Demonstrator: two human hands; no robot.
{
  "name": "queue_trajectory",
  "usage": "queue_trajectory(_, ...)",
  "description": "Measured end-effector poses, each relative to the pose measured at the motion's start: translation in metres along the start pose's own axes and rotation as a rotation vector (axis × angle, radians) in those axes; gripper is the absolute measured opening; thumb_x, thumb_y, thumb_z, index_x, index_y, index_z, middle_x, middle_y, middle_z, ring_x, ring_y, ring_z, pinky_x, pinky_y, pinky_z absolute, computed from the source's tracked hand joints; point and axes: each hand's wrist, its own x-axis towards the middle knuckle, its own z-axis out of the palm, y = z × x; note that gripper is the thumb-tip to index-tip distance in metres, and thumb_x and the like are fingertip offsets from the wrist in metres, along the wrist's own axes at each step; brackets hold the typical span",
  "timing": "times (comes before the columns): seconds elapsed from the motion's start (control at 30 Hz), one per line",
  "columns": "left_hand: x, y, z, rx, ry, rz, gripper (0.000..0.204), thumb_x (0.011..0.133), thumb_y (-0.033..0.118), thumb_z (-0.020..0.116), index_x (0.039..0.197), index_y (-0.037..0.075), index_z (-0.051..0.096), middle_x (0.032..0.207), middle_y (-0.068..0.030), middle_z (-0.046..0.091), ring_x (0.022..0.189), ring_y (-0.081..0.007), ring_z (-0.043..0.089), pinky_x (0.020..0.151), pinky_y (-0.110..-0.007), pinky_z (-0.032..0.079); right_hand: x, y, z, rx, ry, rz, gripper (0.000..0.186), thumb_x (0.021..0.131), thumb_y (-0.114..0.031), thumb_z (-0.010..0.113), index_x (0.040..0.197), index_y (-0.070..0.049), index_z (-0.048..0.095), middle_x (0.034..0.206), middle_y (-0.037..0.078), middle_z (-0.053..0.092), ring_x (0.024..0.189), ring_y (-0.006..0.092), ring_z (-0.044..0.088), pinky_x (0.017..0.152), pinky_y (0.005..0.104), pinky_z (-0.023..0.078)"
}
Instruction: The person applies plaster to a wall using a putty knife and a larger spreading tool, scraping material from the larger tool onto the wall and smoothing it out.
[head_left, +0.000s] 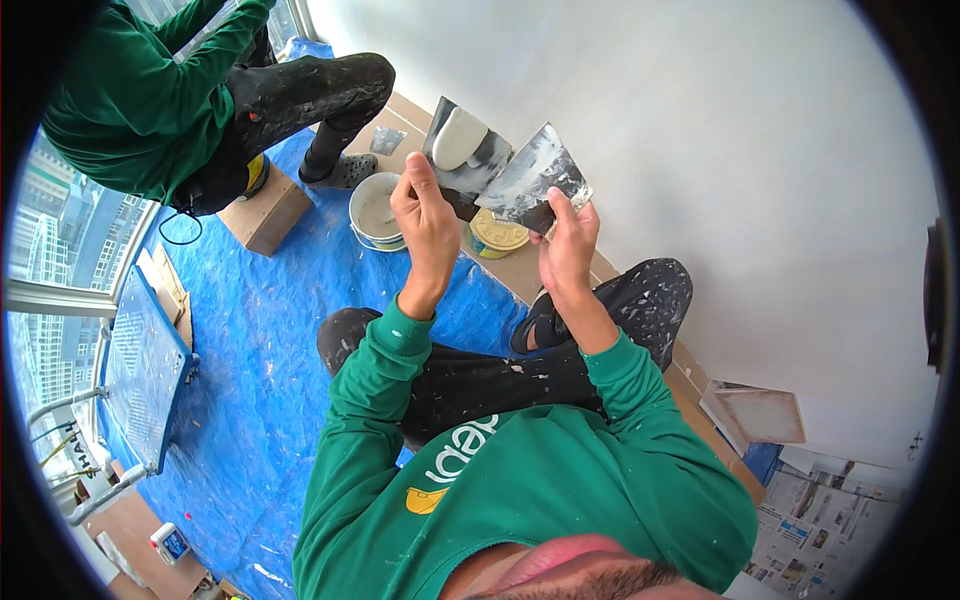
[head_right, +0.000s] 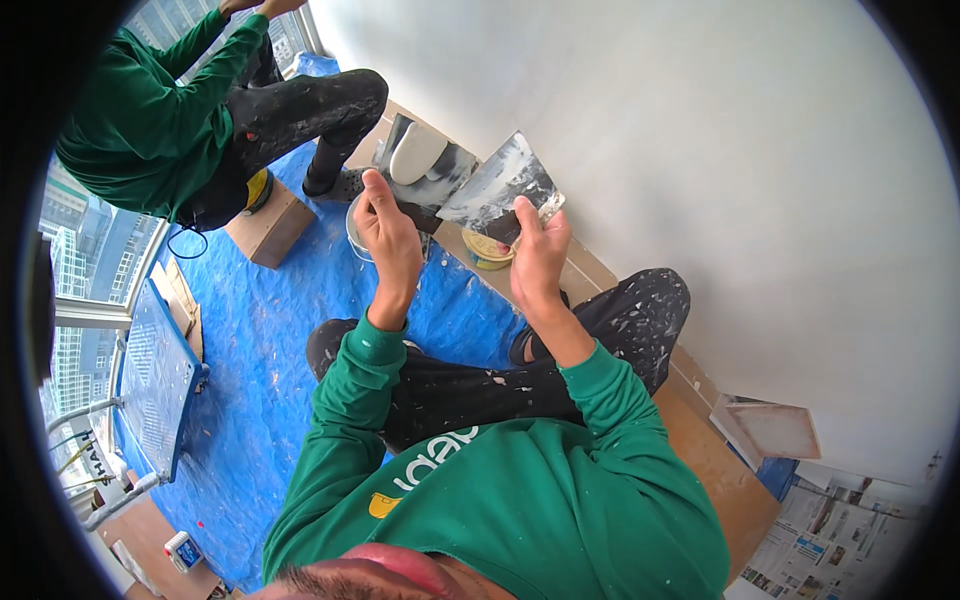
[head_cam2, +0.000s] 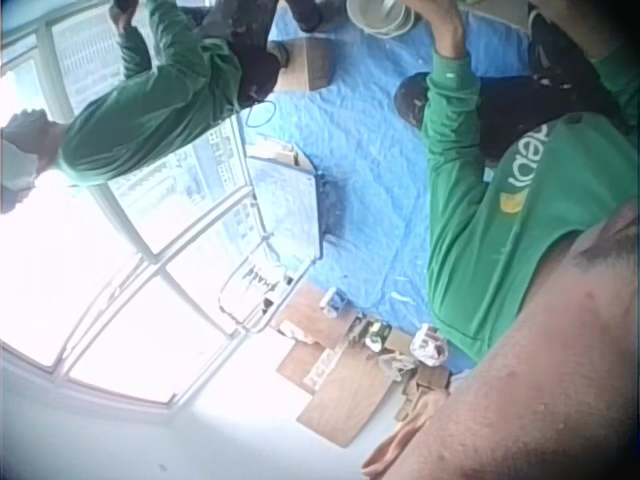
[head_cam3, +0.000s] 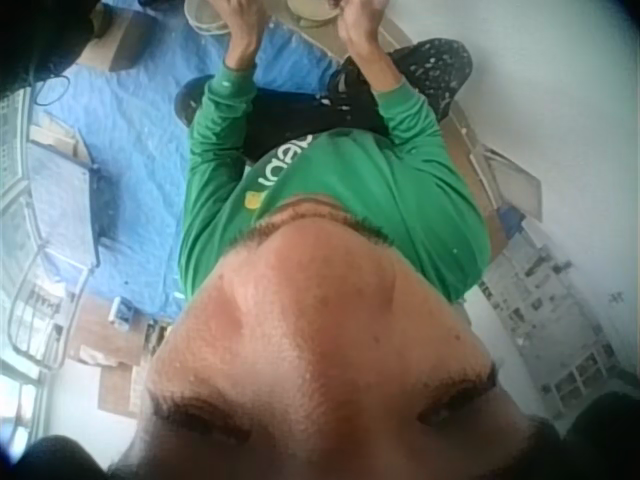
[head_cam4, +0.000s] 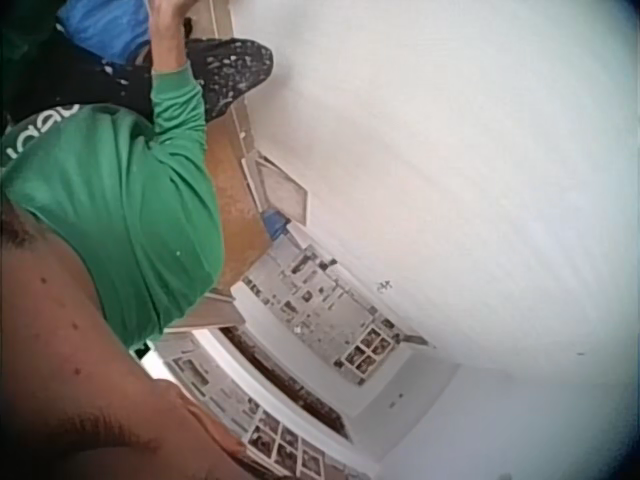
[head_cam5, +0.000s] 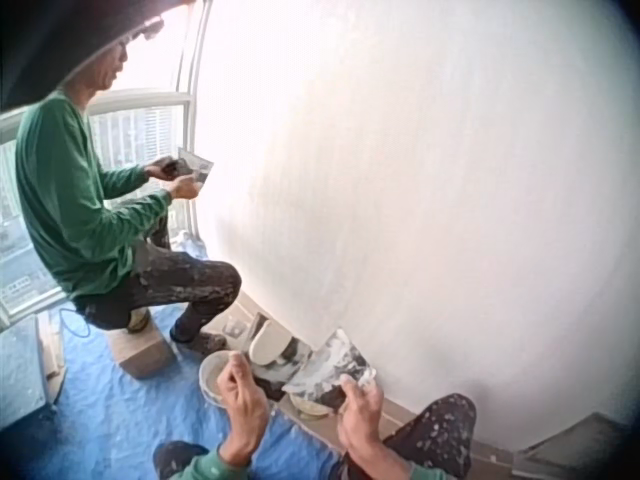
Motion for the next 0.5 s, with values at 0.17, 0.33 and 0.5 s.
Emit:
queue_trajectory(0.17, -0.011, 0.000, 0.006, -0.006, -0.066, -0.055, 0.056, 0.108, 0.045, 0.040, 0.066, 0.007, 0.035, 0.063, 0.0087, 0.029, 0.061, -0.0027, 0.024, 0.051, -0.028, 0.017, -0.007, -0.012, 0.009, 0.007, -0.003, 0.036, 0.008, 0.095, -0.013, 0.061, 0.101, -0.007, 0.060, 0.082, 0.000, 0.064, 0.062, 0.0079, 0.059, 0.045, 0.0254, 0.042)
queue_trajectory(0.33, -0.018, -0.010, 0.004, 0.070, -0.132, 0.019, 0.055, 0.109, 0.042, 0.035, 0.067, 0.006, 0.035, 0.063, 0.0075, 0.028, 0.060, -0.0044, 0.025, 0.051, -0.030, 0.019, -0.010, -0.029, 0.023, -0.010, 0.004, 0.056, 0.008, 0.095, -0.011, 0.062, 0.093, -0.003, 0.062, 0.078, 0.002, 0.064, 0.056, 0.0074, 0.056, 0.042, 0.0265, 0.044)
queue_trajectory(0.5, -0.017, 0.000, 0.001, 0.162, -0.299, 0.183, 0.054, 0.110, 0.035, 0.033, 0.069, 0.000, 0.039, 0.060, 0.0019, 0.034, 0.058, -0.0079, 0.029, 0.051, -0.033, 0.023, -0.002, -0.026, 0.015, 0.087, -0.066, 0.056, 0.013, 0.096, -0.018, 0.063, 0.107, -0.011, 0.061, 0.091, 0.000, 0.066, 0.077, 0.0090, 0.064, 0.055, 0.0269, 0.047)
